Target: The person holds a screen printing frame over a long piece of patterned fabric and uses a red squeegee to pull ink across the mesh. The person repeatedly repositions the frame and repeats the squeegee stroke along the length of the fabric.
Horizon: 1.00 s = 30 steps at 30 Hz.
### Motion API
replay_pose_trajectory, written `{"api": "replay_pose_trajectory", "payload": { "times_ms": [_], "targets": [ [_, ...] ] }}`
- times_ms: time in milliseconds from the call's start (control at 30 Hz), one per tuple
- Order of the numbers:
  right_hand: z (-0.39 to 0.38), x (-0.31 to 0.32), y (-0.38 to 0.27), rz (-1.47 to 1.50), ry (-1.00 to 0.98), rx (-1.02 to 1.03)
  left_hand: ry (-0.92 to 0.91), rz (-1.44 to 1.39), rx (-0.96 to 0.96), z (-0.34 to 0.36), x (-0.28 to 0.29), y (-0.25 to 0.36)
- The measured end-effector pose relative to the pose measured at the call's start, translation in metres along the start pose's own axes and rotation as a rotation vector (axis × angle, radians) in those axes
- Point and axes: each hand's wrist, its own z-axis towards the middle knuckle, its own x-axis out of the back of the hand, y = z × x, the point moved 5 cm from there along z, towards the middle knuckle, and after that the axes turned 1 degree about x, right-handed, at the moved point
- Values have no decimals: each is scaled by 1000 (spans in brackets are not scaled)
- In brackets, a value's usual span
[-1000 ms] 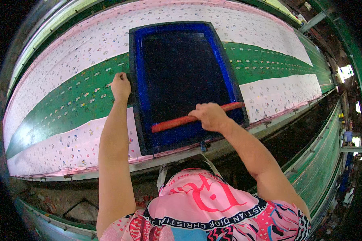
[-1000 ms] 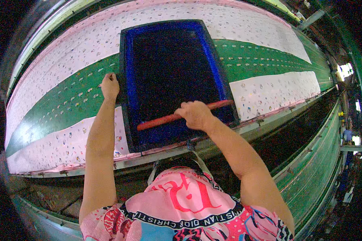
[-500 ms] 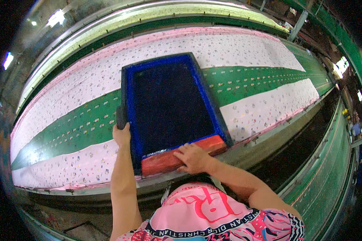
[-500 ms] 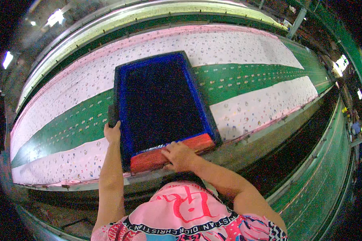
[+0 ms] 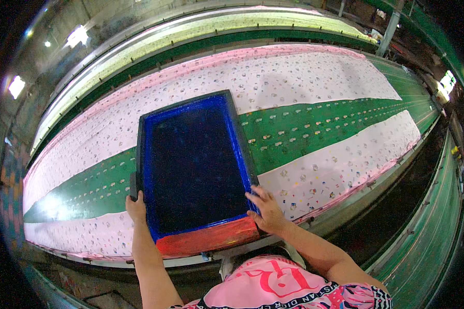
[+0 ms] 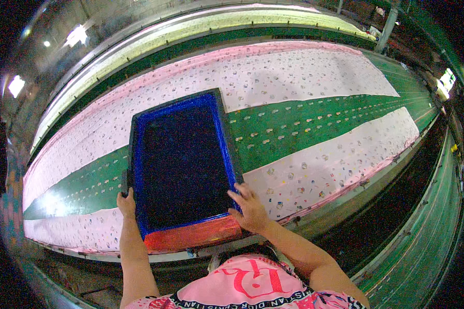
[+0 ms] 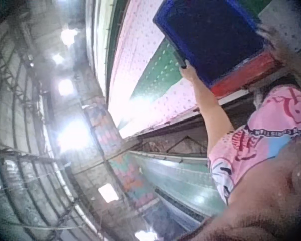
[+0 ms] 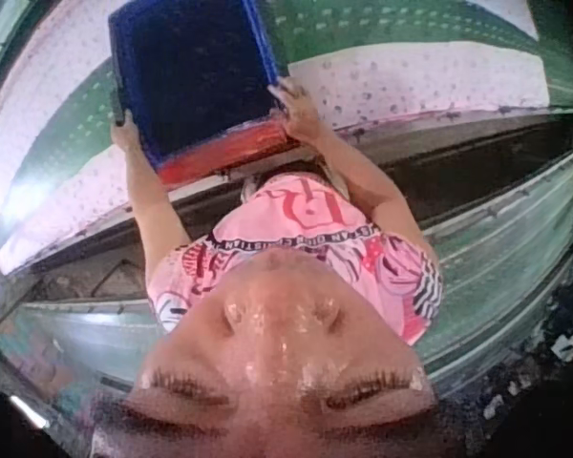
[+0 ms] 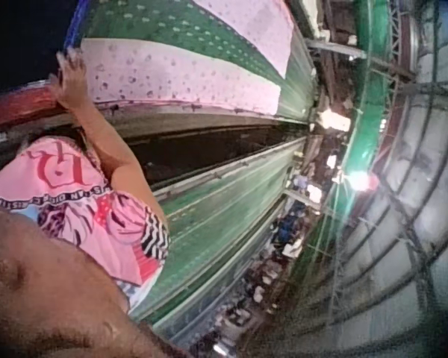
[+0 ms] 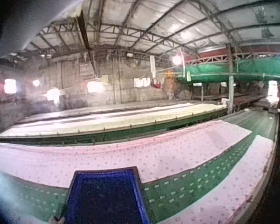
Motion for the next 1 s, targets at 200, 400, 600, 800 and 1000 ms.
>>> {"api": "replay_pose_trajectory", "payload": {
  "times_ms": [200,400,600,800,1000],
  "targets": [
    [23,-15,53,142,90,-203,-97,-73,32,5,-11,15],
    [22,-34,73,346,194,-382,-174,-139,51,19,-12,-53],
    [-3,-38,100,911,484,-575,-221,-201,-3,11,-29,-26],
    [31,-3,53,884,318,-541,-166,54,29,28,-21,-44],
    [56,25,41,958,287,-380,-350,-357,215,32,-15,-20]
  ]
}}
